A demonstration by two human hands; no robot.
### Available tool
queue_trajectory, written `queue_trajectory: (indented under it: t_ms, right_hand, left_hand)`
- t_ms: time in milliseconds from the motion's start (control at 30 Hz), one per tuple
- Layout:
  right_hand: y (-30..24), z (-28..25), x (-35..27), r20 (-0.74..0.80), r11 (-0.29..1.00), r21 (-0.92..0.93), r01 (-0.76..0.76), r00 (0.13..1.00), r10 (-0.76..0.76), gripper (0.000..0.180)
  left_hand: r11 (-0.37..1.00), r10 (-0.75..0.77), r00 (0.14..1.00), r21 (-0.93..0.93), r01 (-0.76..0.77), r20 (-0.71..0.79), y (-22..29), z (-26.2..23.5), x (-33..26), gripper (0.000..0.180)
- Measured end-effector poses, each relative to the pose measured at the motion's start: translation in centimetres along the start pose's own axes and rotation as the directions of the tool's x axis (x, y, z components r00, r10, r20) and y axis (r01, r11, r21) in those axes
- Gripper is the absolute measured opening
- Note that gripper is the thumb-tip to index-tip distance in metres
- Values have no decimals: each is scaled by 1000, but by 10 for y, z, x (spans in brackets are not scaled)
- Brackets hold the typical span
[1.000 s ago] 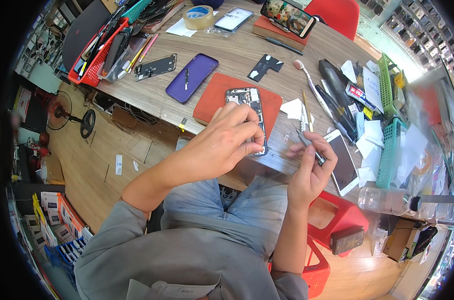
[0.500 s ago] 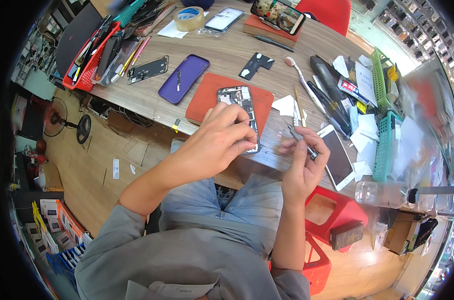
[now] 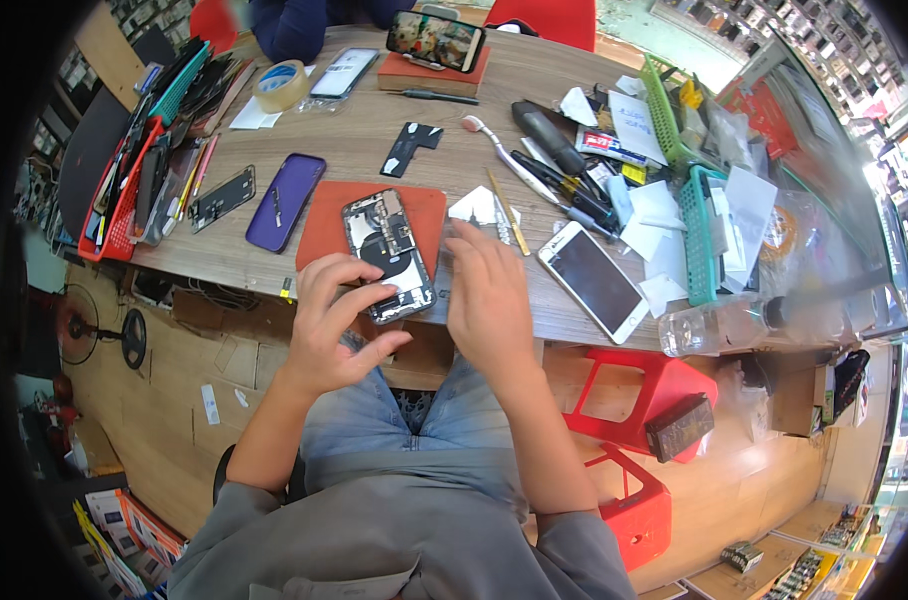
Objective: The person works on a disassembled smartphone, using a screwdriver to remove and reinsert screws on the internal frame. They open a drawer to retrieve a small part, then continue adjusting components on the phone.
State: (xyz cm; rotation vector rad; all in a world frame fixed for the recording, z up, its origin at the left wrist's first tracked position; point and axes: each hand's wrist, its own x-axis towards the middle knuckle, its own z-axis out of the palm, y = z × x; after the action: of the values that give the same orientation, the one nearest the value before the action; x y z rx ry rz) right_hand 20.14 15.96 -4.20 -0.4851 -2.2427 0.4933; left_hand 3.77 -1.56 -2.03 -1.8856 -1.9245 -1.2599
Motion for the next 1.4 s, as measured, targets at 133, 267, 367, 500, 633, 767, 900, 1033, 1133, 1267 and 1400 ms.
queue_trajectory:
  t_ms: [133, 267, 367, 500, 633, 767, 900, 1033, 1133, 1267, 1400]
  right_hand:
    - [-5, 4, -1, 54, 983, -181, -10, 998, 20, 38]
    - [-5, -11, 3, 30, 995, -96, -10, 999, 13, 34]
    - [17, -36, 15, -87, 978, -207, -22, 996, 4, 28]
    - [67, -62, 27, -116, 907, -415, -74, 993, 28, 18]
    - [91, -63, 34, -9, 887, -455, -71, 997, 76, 12]
    - [102, -66, 43, 74, 868, -491, -69, 990, 120, 15]
    - [98, -76, 54, 110, 880, -459, -125, 975, 195, 18]
    - [108, -89, 53, 109, 841, -520, -150, 965, 240, 21]
    - [110, -90, 57, 159, 825, -551, -123, 955, 249, 19]
    - [108, -88, 72, 250, 818, -571, -64, 936, 247, 18]
    - [115, -95, 74, 289, 811, -585, -27, 927, 239, 22]
  left_hand:
    - [991, 86, 995, 111, -80, -52, -7, 4, -5, 44]
    - [990, 63, 995, 130, -53, -78, -12, 2, -7, 43]
    - [992, 58, 995, 114, -48, -86, -20, -4, -6, 40]
    - [995, 83, 990, 61, -77, -110, -32, 1, -6, 42]
    - [995, 99, 986, 25, -96, -135, -34, 4, -6, 47]
    - [991, 134, 971, 40, -129, -197, -39, 11, -5, 50]
    - [992, 125, 970, 34, -121, -209, -38, 8, -5, 49]
    - [992, 125, 968, 23, -123, -219, -42, 12, -8, 50]
    - [993, 118, 968, 20, -116, -222, -42, 12, -10, 51]
    - [993, 116, 967, 17, -116, -225, -41, 7, -8, 49]
    - [991, 126, 964, -8, -132, -236, -40, 9, -5, 48]
